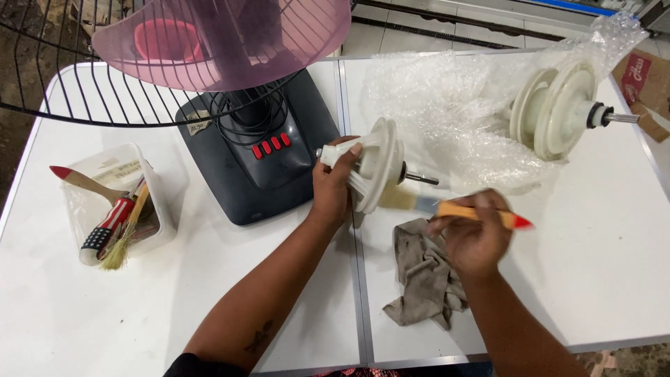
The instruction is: Using a paintbrush to clean dust and debris from a white plastic fan component on a workbench.
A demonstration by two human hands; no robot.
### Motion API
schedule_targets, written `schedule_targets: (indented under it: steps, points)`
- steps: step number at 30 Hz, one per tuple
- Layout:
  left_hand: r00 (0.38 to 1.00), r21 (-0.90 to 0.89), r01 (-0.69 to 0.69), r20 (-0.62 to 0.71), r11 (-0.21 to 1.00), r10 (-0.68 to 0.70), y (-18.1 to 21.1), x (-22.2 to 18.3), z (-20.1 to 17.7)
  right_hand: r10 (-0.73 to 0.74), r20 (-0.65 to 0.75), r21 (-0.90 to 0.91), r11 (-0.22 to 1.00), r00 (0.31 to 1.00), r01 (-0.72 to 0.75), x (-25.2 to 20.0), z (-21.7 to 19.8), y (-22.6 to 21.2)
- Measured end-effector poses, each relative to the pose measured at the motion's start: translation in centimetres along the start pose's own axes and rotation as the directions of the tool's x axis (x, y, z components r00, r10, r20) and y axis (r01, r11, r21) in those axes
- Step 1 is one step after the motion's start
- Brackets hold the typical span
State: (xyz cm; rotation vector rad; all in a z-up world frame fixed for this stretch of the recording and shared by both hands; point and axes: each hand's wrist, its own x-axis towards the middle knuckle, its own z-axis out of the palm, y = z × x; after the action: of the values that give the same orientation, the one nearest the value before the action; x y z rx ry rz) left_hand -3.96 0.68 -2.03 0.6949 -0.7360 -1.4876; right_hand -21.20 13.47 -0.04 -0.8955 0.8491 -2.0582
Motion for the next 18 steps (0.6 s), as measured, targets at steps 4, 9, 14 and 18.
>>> schedule_targets:
  steps: [4, 9, 14, 18]
  points:
    - [0.997, 0.108, -0.083, 0.012, 0.991, 0.082, 1.7, -2.2, 1.2, -0.458, -0.063, -0.232, 0.871, 0.887, 0.433, -1.0, -0.5, 1.4]
    - [0.942, 0.29, -0.333, 0.065, 0.897, 0.329, 1.8, -4.6, 2.2, -0.675, 0.171, -0.42, 0.609, 0.718, 0.673, -1.1, 0.9, 0.6]
    - [0.821, 0.342, -0.567, 0.162, 0.749, 0.547, 2.7, -5.2, 3.3, -0.665, 0.233, -0.407, 0.596, 0.709, 0.692, -0.8, -0.6, 0.2]
    - [0.7, 0.408, -0.703, 0.25, 0.583, 0.669, 3.6, -4.1, 2.8, -0.589, 0.249, -0.427, 0.646, 0.769, 0.633, -1.2, 0.5, -1.4]
